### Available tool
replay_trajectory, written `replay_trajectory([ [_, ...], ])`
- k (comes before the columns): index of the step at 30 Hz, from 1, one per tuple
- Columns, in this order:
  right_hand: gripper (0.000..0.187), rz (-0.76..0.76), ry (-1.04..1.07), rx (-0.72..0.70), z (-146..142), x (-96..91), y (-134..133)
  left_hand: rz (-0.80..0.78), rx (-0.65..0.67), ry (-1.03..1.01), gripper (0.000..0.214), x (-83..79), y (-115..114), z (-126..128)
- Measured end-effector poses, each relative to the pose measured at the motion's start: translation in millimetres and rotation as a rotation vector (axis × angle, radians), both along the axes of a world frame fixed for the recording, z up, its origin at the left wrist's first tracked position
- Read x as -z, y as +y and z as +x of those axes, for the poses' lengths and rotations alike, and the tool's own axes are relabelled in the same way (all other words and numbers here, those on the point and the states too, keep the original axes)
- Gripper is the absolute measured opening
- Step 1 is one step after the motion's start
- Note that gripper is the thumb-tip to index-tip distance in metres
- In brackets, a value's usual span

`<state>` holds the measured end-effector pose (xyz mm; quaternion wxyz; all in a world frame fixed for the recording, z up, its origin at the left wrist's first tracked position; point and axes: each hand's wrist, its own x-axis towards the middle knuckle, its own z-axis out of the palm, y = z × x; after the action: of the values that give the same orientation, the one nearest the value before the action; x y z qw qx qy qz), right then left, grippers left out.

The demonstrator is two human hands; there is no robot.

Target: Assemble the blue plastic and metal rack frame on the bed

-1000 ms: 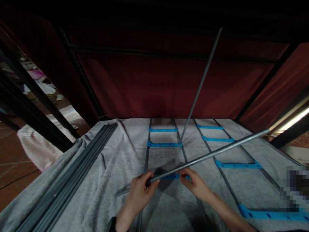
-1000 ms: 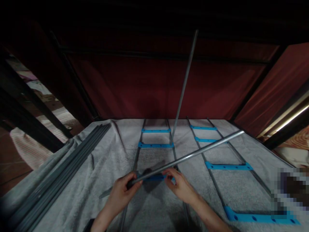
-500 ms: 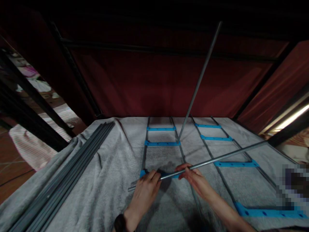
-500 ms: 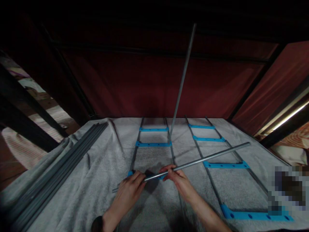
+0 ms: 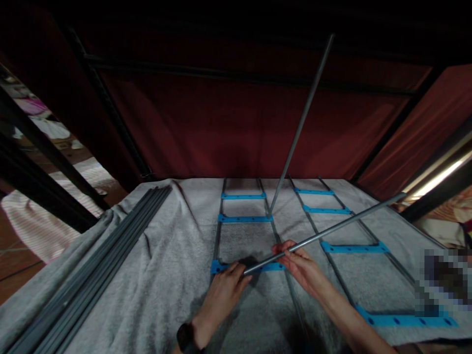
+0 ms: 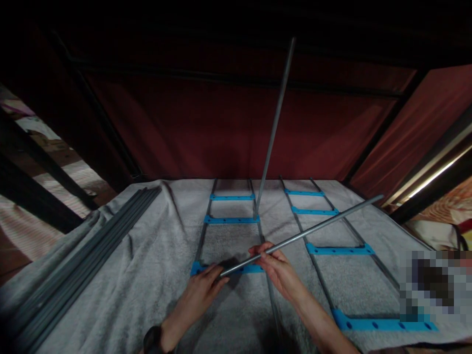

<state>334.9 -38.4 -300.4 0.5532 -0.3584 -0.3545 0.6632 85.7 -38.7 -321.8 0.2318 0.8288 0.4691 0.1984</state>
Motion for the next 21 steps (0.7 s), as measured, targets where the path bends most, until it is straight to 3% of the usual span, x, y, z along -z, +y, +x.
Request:
replay_trajectory([
  [3,0.011,0.03,0.089,0.041,11,-5.1,5,0.067,0.004,-0.105,0.039,-1.5,5,-5],
  [7,0.01,0.08,0.196,0.262,42,-12.4,12,0.124,-0.108,-0.221,0.033,3.6,20,-15],
  [12,0.015,0.117,0.285,0.477,86,-19.8,17,0.19,-0.258,-0.161,0.028,14.3,38,-31],
  [17,0.011,0.255,0.203,0.601,119,-31.5,36,0.19,-0.352,-0.064,0.03,19.5,47,-42],
  [21,0.011,0.305,0.014,0.758,131,-43.5,75,0.109,-0.38,-0.022,0.031,22.3,50,-45],
])
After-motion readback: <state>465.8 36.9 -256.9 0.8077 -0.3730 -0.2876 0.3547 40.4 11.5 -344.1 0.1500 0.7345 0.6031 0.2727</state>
